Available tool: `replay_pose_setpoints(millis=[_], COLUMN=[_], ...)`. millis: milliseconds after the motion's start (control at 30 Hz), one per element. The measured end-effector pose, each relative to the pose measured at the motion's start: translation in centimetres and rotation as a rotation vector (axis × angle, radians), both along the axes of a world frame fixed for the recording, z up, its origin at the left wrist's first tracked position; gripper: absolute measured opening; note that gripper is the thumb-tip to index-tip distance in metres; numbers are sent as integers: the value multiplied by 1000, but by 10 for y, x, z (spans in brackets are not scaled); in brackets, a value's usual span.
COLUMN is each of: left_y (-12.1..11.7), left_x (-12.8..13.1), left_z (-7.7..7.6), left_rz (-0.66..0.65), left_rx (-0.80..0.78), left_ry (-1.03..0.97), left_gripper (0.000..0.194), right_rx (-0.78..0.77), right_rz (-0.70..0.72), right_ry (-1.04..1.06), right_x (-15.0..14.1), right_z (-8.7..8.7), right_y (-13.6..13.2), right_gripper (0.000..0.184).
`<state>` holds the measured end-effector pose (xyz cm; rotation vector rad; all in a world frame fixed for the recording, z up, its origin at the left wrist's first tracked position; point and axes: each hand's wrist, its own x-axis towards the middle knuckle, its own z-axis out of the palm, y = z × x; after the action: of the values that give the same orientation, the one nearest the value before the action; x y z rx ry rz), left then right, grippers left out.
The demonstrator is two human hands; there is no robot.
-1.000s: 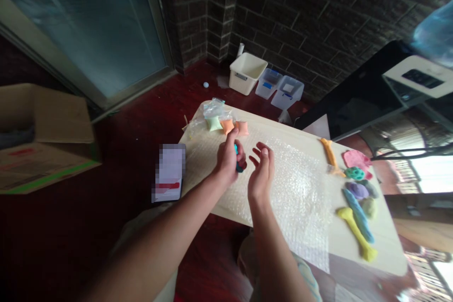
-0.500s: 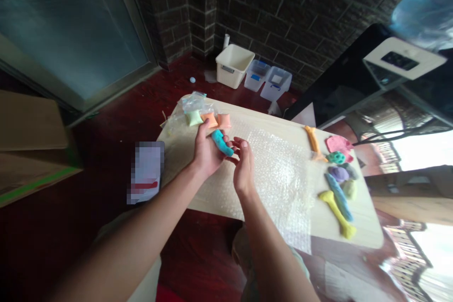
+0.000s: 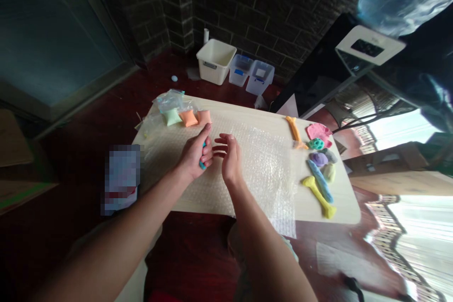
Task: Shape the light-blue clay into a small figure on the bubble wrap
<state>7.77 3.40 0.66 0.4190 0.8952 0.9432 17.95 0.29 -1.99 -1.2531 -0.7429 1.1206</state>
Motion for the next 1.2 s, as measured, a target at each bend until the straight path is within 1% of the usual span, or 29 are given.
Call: replay_pose_setpoints(millis=[200, 333, 400, 500, 633, 700, 733, 767, 800, 867, 900, 933, 967, 1033, 1133, 1200], left_y=[0, 6, 7, 1, -12, -15, -15, -14, -12, -5, -2, 0, 2, 2, -3, -7], left_x=[-2, -5, -5, -1, 5, 5, 3, 2, 0, -5, -7, -9, -9, -8, 0, 6], left_z=[3, 2, 1, -1, -2, -3, -4, -5, -6, -10, -12, -13, -15, -16, -18, -19], left_rz=[-38, -6, -17, -84, -233, -275, -266, -225, -156, 31, 100, 134, 143, 102, 2, -77], left_rx=[29, 81, 94, 162, 279, 296, 295, 290, 280, 246, 212, 172, 138, 108, 122, 126], left_ry=[-60, -133, -148, -121, -130, -151, -140, -102, -38, 147, 219, 253, 264, 252, 262, 211], left_gripper=[64, 59, 58, 59, 56, 57, 56, 53, 49, 39, 36, 34, 33, 32, 30, 31], right_rx=[-22, -3, 5, 23, 28, 21, 20, 17, 12, 6, 5, 8, 13, 30, 55, 65], right_rz=[30, 74, 83, 27, -73, -123, -142, -150, -150, -155, -162, -169, -168, -138, -80, -73], right_ry=[-15, 6, -10, -119, -350, -339, -295, -239, -185, -121, -107, -95, -81, -51, -37, -45], right_x=[-2, -4, -3, 2, 10, 13, 14, 16, 17, 18, 18, 17, 16, 11, 4, 1], right_z=[-1, 1, 3, 4, 4, 5, 6, 7, 9, 12, 14, 15, 16, 18, 20, 21], right_y=[-1, -2, -1, 1, 4, 5, 5, 6, 7, 8, 9, 10, 10, 10, 9, 8], right_gripper=[56, 55, 55, 56, 54, 48, 45, 43, 43, 42, 42, 42, 44, 48, 51, 50])
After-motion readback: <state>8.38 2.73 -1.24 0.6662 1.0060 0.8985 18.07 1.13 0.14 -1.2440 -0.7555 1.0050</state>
